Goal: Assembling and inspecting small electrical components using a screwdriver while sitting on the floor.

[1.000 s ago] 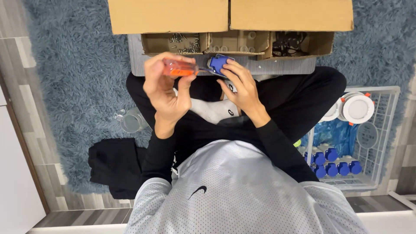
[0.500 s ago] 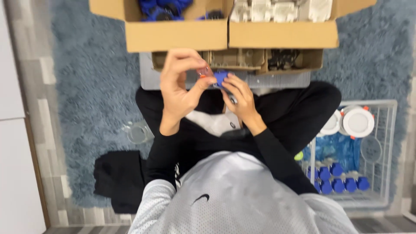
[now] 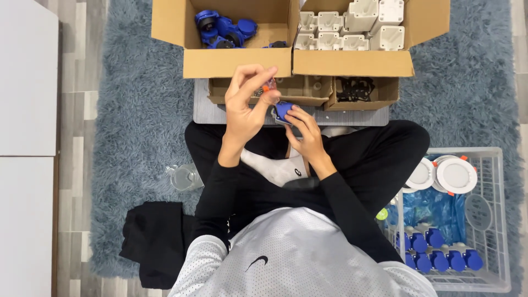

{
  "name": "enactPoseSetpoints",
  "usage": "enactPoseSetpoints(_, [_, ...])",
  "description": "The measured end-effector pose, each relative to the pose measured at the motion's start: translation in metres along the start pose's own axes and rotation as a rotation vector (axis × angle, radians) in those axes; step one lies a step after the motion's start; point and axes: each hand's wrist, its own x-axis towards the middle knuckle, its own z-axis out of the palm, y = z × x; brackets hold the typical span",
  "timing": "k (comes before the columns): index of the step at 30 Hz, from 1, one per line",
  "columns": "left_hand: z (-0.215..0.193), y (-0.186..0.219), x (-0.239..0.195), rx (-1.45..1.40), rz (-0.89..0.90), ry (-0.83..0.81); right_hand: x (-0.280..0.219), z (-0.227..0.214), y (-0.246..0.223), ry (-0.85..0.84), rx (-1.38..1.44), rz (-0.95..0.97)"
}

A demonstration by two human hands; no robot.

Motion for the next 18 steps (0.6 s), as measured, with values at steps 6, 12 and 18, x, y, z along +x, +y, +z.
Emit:
enactPoseSetpoints(6, [-0.001, 0.018, 0.001, -0.148, -0.012, -0.035, -0.004, -0.004, -0.007, 0.015, 0.048, 0.005])
enactPoseSetpoints(12, [-0.001, 0.013, -0.007, 0.117, -0.127, -0.096, -0.004, -0.011, -0.014, -0.166, -0.020, 0.163])
enactPoseSetpoints(18, [0.005, 0.008, -0.012, 0.058, -0.122, -0.029, -0.004, -0.011, -0.015, -0.171, -0.026, 0.174])
